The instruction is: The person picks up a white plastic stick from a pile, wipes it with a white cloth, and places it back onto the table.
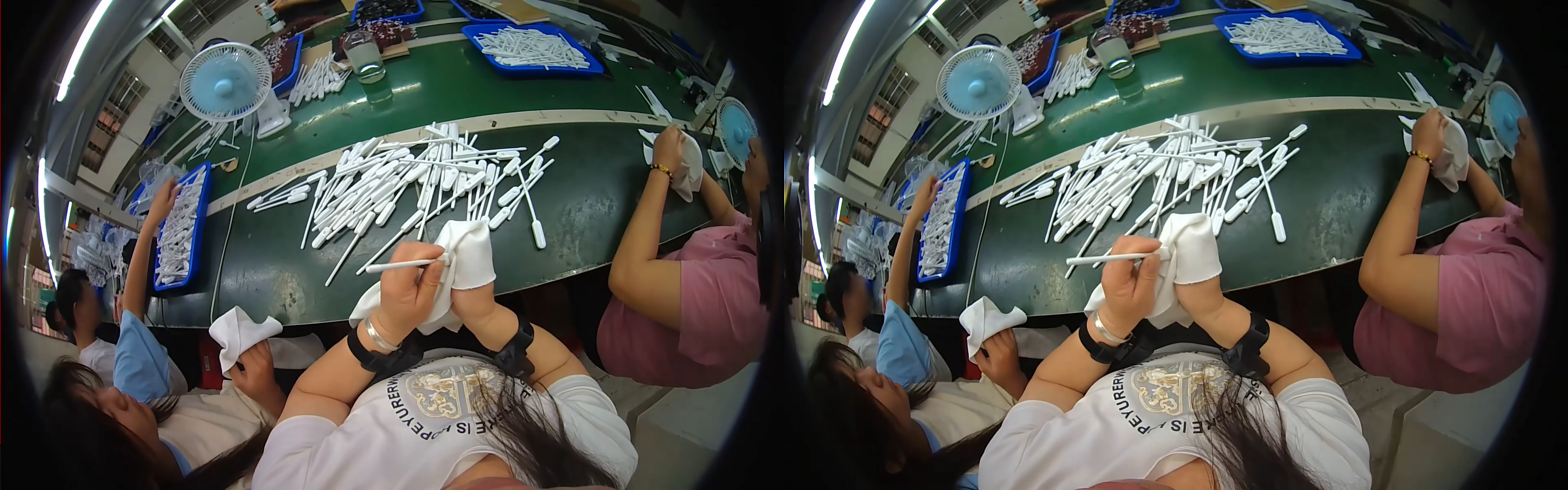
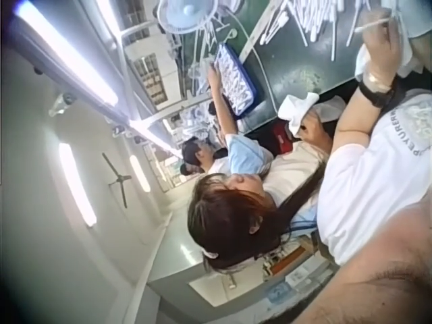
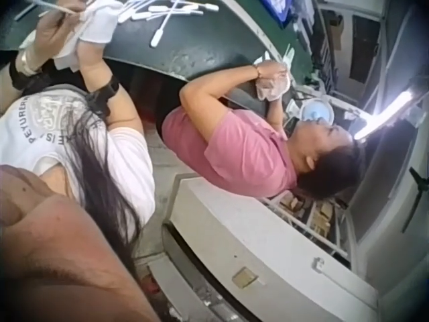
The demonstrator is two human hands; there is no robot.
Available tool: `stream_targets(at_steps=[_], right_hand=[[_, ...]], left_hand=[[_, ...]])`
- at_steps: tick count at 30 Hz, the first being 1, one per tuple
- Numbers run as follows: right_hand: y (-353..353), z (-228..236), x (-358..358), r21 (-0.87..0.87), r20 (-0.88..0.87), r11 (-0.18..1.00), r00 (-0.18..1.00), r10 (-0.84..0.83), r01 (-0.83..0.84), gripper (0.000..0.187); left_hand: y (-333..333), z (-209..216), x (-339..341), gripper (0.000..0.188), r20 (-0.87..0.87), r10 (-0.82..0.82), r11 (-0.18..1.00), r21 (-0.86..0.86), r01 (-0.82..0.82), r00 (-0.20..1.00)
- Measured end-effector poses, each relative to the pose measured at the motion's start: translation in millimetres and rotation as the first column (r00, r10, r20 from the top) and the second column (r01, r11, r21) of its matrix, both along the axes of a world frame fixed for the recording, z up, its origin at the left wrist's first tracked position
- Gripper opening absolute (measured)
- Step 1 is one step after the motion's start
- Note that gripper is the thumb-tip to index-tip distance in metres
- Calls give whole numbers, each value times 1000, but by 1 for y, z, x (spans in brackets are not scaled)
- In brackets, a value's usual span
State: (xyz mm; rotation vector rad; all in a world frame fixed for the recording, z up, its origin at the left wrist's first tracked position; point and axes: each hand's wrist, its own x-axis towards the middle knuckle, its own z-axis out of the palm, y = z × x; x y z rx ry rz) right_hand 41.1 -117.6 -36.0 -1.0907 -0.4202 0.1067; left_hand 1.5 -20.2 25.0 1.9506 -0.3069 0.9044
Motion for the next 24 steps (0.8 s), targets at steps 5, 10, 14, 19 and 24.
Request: stream_targets(at_steps=[5, 10, 14, 19, 24], right_hand=[[-3, 16, 6, -197, 301, 975, 953, -38, 101, 22], [-11, 8, 9, -283, 204, 954, 978, -45, 103, 25], [-17, -5, 10, -191, 133, 973, 986, -105, 130, 28], [-16, -8, 8, -155, 101, 984, 992, -71, 86, 33], [-17, -9, 7, -93, 34, 994, 998, -54, 57, 35]], left_hand=[[4, 17, 1, 13, -32, 82, 919, 390, -63, 996], [20, 29, -3, 18, -398, -288, 845, -533, 35, 871], [37, 32, -8, 18, -233, -595, 380, -925, 14, 769], [42, 17, -12, 21, -347, -695, 392, -917, -73, 629], [43, 6, -10, 22, -400, -713, 471, -882, -29, 576]])
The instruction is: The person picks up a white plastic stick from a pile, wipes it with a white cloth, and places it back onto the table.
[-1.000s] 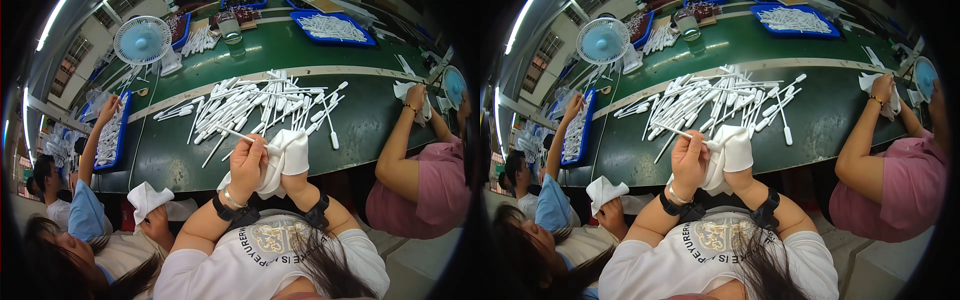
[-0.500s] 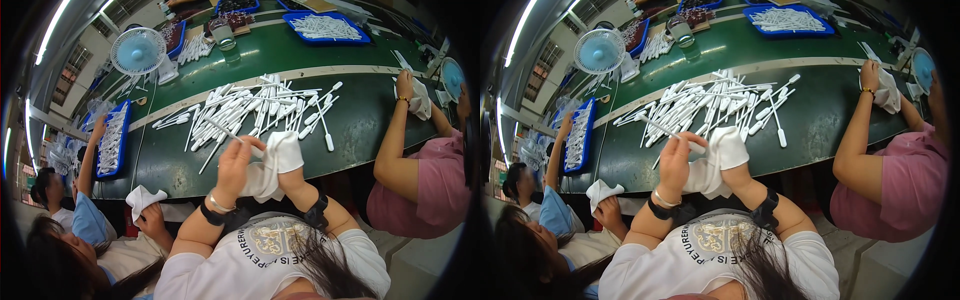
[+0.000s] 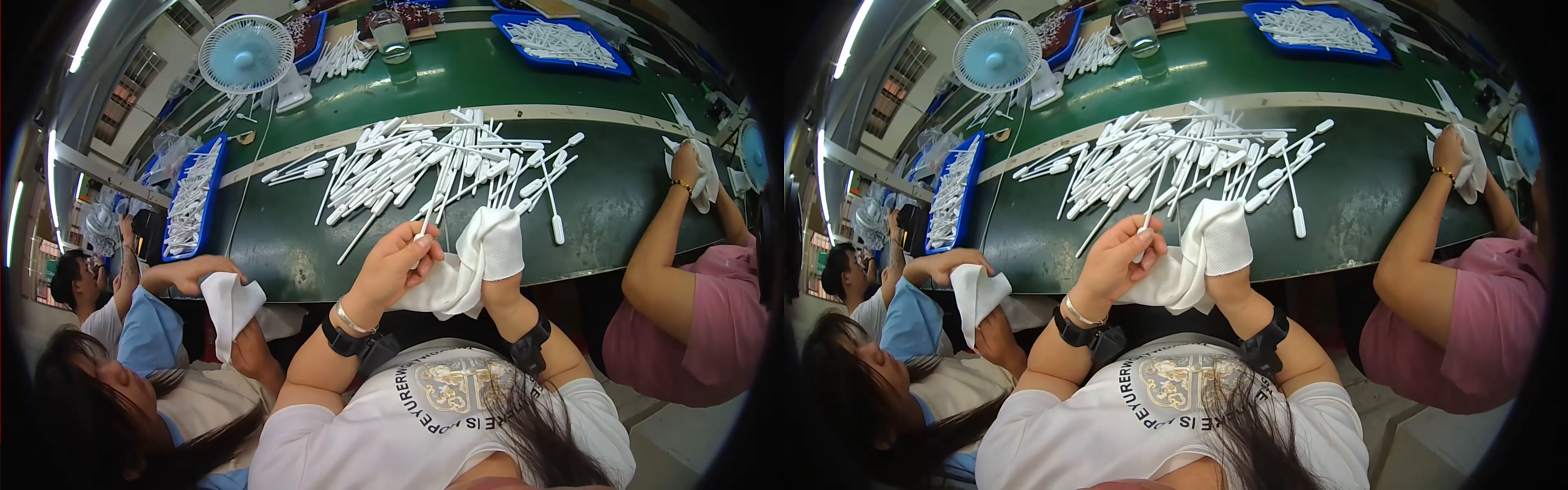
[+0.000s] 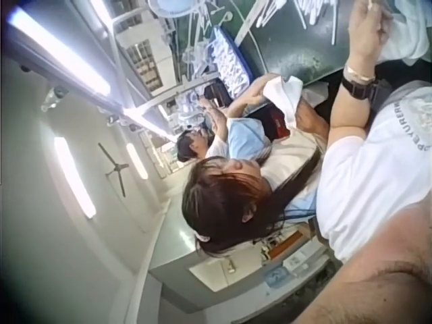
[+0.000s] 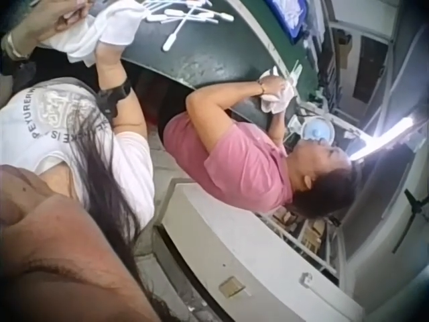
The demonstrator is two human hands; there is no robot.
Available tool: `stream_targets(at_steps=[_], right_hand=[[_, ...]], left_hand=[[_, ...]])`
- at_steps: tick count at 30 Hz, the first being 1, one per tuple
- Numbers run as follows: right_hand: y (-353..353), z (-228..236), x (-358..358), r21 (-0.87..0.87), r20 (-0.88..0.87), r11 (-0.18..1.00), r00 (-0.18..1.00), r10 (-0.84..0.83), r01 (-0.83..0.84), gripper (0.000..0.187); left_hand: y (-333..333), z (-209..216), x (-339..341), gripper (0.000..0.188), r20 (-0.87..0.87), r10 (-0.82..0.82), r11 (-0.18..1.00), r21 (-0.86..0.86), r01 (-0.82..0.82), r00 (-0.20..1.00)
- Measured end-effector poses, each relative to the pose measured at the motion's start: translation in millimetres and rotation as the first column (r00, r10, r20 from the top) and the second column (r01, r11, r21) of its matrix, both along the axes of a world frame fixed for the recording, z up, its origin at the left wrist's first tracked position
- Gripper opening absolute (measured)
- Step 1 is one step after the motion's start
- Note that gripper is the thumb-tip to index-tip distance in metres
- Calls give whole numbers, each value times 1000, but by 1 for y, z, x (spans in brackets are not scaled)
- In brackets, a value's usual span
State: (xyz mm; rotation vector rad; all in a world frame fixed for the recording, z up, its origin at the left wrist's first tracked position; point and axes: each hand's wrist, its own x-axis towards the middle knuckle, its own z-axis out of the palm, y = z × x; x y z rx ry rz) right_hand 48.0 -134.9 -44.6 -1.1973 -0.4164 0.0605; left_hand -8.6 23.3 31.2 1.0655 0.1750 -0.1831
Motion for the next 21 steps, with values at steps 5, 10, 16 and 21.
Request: stream_targets(at_steps=[5, 10, 16, 21], right_hand=[[-1, 6, -2, -136, 181, 986, 981, -66, 92, 34], [2, 5, -3, -1, 16, 1000, 1000, -1, 1, 31], [3, 5, 3, -25, -8, 998, 998, 57, -57, 32], [1, 15, -2, 67, 56, 981, 982, 178, -182, 29]], left_hand=[[-1, 0, -1, 23, 13, 14, 1000, 24, -14, 1000], [-6, 5, -4, 24, 33, -11, 999, 31, 10, 999], [-16, 16, -12, 26, 84, -178, 977, 131, 167, 980], [-18, 11, -8, 24, 29, -264, 913, 330, 240, 964]])
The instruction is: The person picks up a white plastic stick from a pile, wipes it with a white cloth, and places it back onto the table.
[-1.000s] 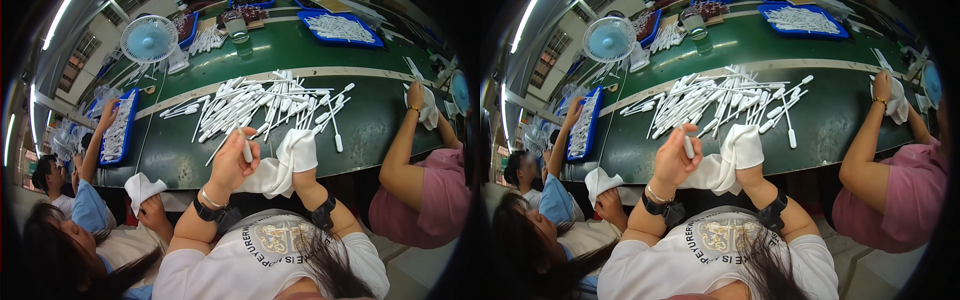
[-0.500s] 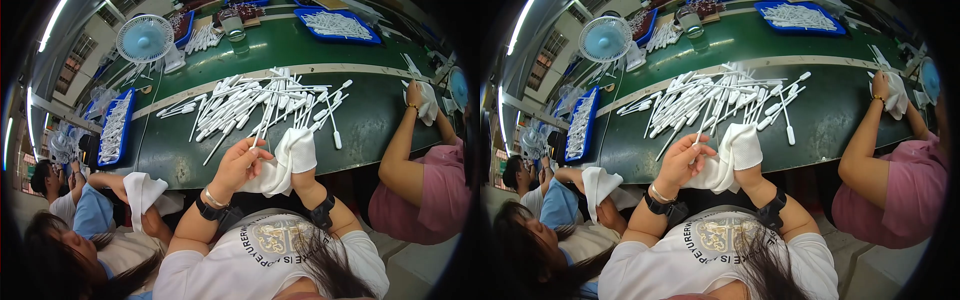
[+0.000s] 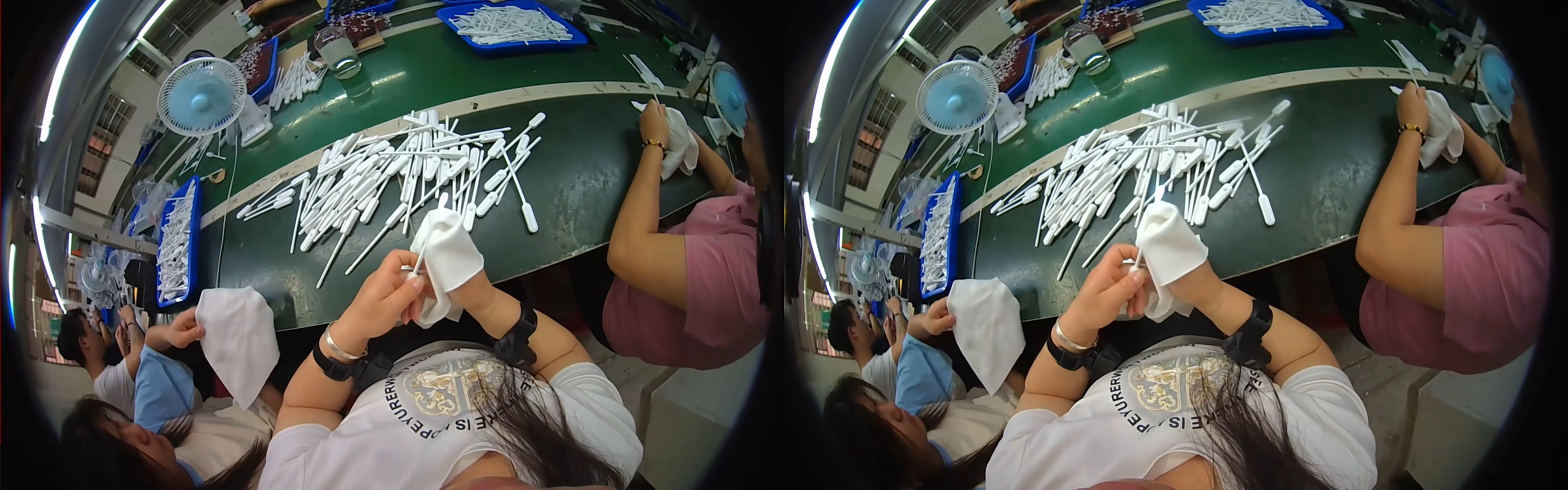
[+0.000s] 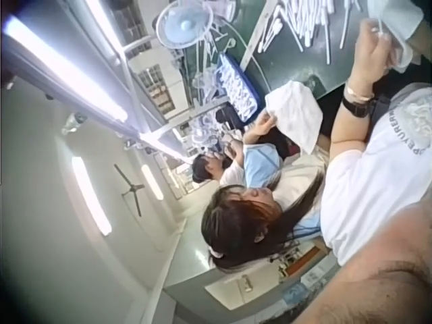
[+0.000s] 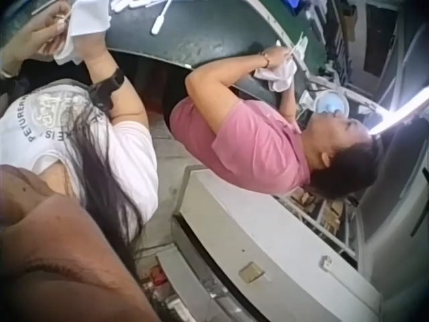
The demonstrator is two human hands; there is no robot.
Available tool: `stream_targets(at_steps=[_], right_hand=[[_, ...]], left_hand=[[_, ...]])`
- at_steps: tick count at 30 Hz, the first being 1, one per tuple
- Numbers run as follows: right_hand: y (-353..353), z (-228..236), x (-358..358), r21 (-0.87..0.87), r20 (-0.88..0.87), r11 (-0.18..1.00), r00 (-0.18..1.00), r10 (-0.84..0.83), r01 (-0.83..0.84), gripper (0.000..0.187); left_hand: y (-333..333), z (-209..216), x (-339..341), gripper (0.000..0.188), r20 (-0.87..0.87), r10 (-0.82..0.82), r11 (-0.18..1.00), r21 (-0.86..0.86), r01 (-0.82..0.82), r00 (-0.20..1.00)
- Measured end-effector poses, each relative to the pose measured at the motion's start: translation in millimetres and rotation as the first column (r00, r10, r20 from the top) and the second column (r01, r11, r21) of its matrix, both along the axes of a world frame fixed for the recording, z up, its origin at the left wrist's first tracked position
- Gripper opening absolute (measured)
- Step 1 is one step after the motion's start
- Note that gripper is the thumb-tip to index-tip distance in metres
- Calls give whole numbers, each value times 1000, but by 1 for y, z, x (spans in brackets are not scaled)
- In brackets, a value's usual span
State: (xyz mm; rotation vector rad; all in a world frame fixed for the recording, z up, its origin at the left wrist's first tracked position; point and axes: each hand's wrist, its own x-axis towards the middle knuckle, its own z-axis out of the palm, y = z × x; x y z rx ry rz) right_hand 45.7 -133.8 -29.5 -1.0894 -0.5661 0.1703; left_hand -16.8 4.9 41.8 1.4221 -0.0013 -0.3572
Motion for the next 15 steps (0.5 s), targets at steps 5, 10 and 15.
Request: stream_targets(at_steps=[5, 10, 15], right_hand=[[-3, 11, 0, -115, -94, 992, 995, 35, -46, 23], [-1, 4, 1, 31, -152, 998, 987, 49, -45, 20], [0, 4, -1, 52, -138, 998, 990, -15, 22, 21]], left_hand=[[0, 2, 0, 24, -14, -60, 980, 189, 61, 998], [-7, -2, -3, 19, 96, 51, 930, 357, -82, 994], [-4, -4, -3, 18, 186, 72, 846, 509, -158, 980]])
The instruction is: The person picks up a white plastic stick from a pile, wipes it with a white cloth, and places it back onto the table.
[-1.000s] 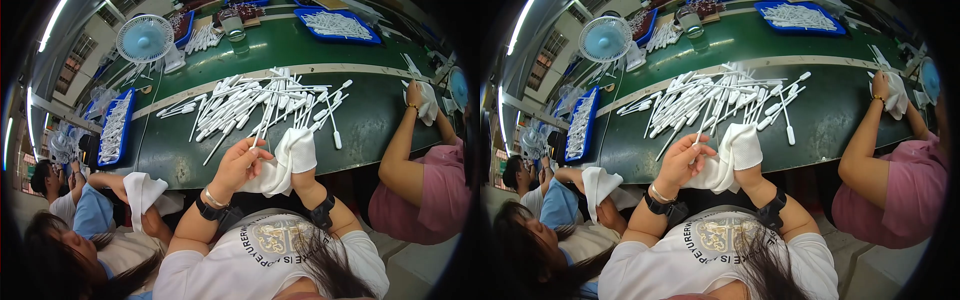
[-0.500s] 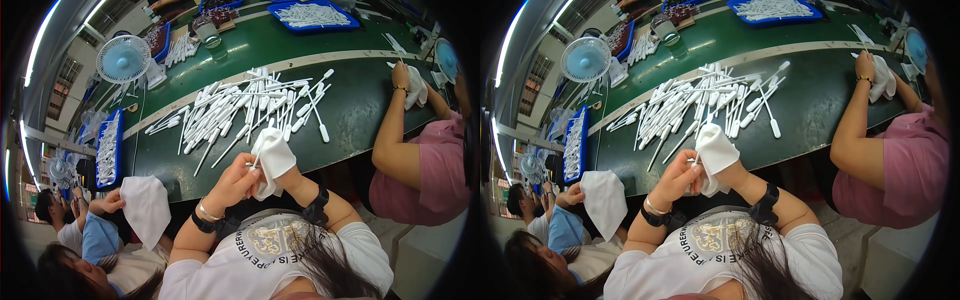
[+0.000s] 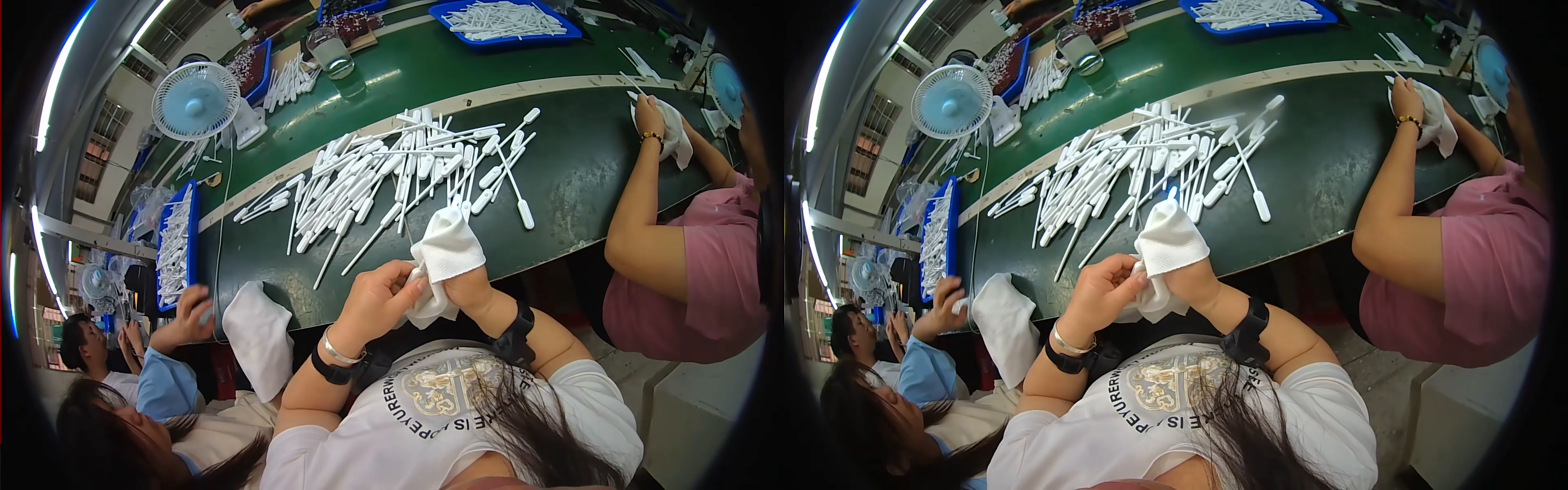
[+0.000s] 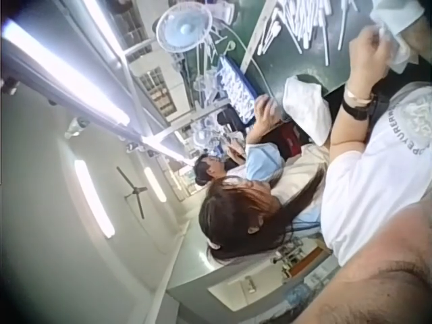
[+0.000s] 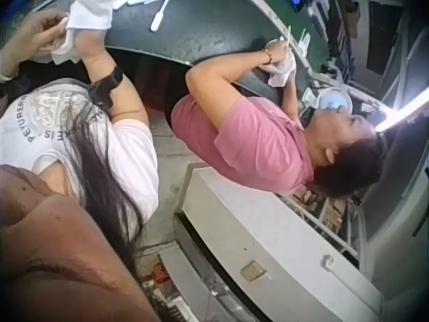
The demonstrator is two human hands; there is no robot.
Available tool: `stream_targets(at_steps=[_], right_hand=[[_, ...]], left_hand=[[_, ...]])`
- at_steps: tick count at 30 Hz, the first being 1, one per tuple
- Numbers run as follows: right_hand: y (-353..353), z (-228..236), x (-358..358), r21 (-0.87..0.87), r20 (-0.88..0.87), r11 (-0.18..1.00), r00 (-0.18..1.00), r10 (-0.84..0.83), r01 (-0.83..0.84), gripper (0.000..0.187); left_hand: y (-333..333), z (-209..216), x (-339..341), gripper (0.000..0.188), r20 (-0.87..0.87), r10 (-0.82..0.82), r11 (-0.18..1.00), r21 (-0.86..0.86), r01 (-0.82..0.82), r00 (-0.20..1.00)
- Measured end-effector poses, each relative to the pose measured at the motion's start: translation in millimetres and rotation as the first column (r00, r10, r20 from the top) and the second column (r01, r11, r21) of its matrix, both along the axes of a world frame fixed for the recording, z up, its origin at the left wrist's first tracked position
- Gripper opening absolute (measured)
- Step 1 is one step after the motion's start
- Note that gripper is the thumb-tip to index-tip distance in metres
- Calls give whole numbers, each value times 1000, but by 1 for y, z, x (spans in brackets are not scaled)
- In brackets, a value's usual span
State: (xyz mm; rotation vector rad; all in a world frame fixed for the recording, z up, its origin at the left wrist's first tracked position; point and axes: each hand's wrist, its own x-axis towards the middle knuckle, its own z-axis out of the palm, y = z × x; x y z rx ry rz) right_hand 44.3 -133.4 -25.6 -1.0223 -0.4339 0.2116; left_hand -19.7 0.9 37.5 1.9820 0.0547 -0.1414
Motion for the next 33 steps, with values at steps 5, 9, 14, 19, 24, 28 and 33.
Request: stream_targets(at_steps=[5, 9, 14, 19, 24, 28, 33], right_hand=[[-1, 2, 1, 6, 21, 1000, 1000, 17, -17, 22], [-9, 10, 6, 42, -21, 997, 998, -62, 63, 23], [-32, 16, 24, -61, 260, 954, 928, -268, 293, 26], [-61, -3, 35, -190, 668, 901, 724, -172, 389, 30], [-70, 15, 46, -332, 217, 940, 964, 155, -76, 29], [-65, 33, 49, -509, 543, 854, 809, 225, 104, 18], [-70, 50, 60, -871, 387, 431, 871, 302, 238, 13]], left_hand=[[0, 0, 0, 17, 7, 50, 988, -146, -48, 999], [8, 9, 14, 16, 20, 68, 969, -239, -61, 998], [5, 48, 102, 19, -108, 108, 985, -122, -121, 988], [-4, 61, 247, 22, -16, -2, 998, 69, 3, 1000], [-27, 53, 396, 25, 106, -66, 853, 521, 1, 992], [-1, 17, 509, 16, 319, -299, 342, 916, -212, 899], [-90, -5, 547, 21, 301, -127, 656, 740, -147, 945]])
